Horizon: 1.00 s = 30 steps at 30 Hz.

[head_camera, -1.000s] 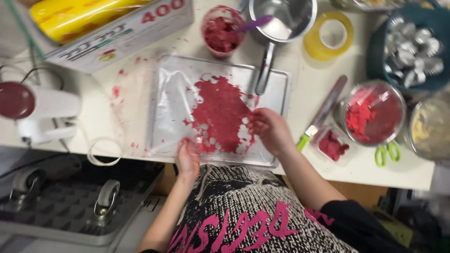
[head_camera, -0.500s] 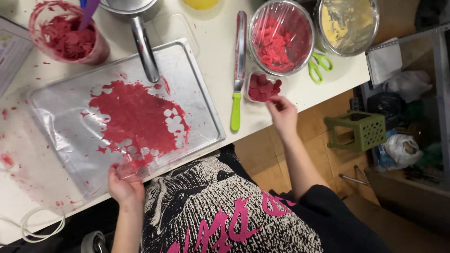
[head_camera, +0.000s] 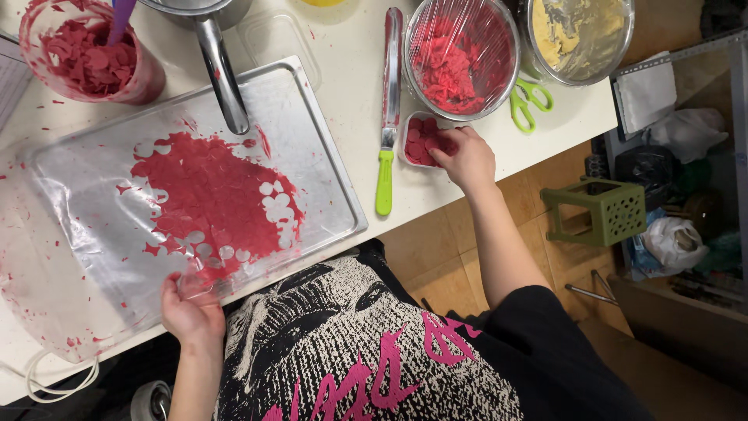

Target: The person peels pieces of dried red paste off a plastic sheet lining a baking tray and collects the pieces in a small container, occasionally taking pieces from a cup and pressing or tearing the material by hand.

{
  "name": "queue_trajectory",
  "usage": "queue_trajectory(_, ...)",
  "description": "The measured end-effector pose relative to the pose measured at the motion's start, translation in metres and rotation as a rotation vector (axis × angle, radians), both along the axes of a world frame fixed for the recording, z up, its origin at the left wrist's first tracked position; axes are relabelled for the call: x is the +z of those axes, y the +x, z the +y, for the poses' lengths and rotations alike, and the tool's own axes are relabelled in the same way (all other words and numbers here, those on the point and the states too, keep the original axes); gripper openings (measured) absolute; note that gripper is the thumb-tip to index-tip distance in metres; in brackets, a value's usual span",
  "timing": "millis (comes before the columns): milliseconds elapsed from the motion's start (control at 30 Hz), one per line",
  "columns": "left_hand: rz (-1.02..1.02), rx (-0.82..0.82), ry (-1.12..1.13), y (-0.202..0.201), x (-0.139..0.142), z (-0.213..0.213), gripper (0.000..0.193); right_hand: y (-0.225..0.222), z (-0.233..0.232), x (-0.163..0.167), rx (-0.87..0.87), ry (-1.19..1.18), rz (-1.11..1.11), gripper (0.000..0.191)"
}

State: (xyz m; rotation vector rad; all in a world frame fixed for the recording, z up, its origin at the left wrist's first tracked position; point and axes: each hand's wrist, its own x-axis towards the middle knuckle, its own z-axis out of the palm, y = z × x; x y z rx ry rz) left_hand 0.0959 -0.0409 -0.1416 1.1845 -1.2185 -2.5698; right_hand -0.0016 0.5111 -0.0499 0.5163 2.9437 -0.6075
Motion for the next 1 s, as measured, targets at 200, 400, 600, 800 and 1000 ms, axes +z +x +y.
queue_trajectory(200, -0.031, 0.03, 0.069, -0.001, -0.002, 0.01, 0.021, 0.003, 0.017, -0.016, 0.063, 0.009, 0.105, 0.036)
queue_trajectory(400, -0.017, 0.067, 0.244, -0.009, 0.009, 0.02, 0.036, 0.014, -0.04, -0.02, 0.058, -0.43, 0.235, 0.023)
queue_trajectory(600, 0.039, 0.033, 0.293, -0.007, 0.032, 0.045, 0.047, 0.004, -0.189, -0.03, 0.253, -0.899, -0.103, 0.021)
queue_trajectory(800, 0.013, -0.062, 0.13, 0.001, 0.013, 0.076, 0.056, -0.024, -0.288, -0.035, 0.329, -0.984, -0.4, 0.022)
queue_trajectory(1000, 0.181, 0.076, 0.387, -0.008, -0.001, 0.087, 0.043, -0.031, -0.303, -0.033, 0.577, -0.637, -0.16, 0.024)
